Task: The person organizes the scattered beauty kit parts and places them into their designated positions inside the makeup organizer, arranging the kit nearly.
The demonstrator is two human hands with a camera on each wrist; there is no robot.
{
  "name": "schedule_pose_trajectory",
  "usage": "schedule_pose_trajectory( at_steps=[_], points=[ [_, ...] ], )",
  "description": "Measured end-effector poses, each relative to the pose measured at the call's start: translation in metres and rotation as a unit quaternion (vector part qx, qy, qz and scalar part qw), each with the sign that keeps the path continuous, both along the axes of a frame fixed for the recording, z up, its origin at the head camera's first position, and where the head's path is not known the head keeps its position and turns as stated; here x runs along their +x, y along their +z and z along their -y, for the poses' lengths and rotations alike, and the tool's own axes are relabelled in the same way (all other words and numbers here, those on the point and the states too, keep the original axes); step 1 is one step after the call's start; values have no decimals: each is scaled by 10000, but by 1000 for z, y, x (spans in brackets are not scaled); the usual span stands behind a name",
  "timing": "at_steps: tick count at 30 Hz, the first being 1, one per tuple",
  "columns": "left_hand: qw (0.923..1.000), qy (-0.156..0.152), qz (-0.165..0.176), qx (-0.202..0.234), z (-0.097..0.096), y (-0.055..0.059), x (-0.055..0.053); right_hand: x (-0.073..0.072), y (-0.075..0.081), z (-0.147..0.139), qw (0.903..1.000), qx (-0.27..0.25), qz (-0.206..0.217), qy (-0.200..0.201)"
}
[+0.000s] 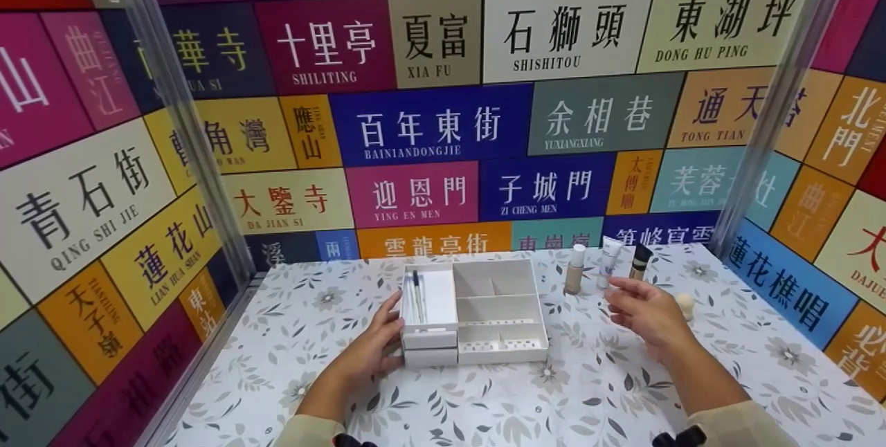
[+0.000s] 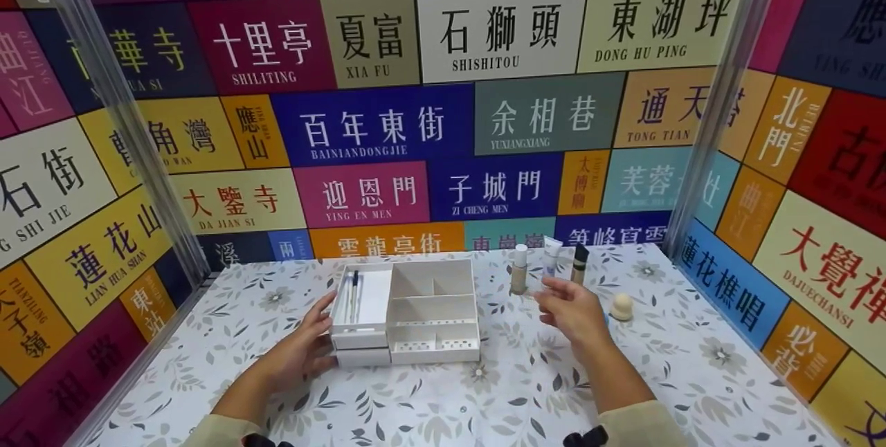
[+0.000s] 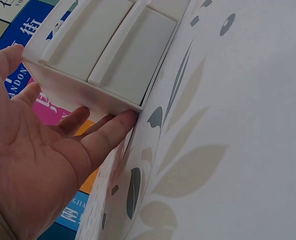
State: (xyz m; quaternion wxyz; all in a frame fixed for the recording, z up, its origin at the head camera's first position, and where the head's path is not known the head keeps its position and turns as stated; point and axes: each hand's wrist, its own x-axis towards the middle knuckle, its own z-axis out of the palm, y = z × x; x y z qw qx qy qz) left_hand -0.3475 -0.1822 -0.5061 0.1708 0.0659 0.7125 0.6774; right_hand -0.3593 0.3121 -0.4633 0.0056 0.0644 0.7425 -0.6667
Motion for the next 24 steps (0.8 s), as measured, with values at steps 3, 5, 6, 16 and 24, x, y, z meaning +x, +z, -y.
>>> schedule_pose_trajectory(
  at_steps=[3,5,6,16,24],
  points=[
    [10000,35,32,-51,0,1,0,1,-4,-11,9999,22,83,-89],
    [9999,44,50,-80,-1,1,0,1,-6,-18,9998,-15,89,-163],
    [9999,45,56,-95,-1,1,0,1,-7,-21,9998,-25,86,-201],
    [9998,111,152,-59,1,-3,-3,-4,-21,-51,9970,98,286,-707],
    [9998,57,159,46,0,-3,-4,-6,-30,-71,9941,456,263,-947]
  ],
)
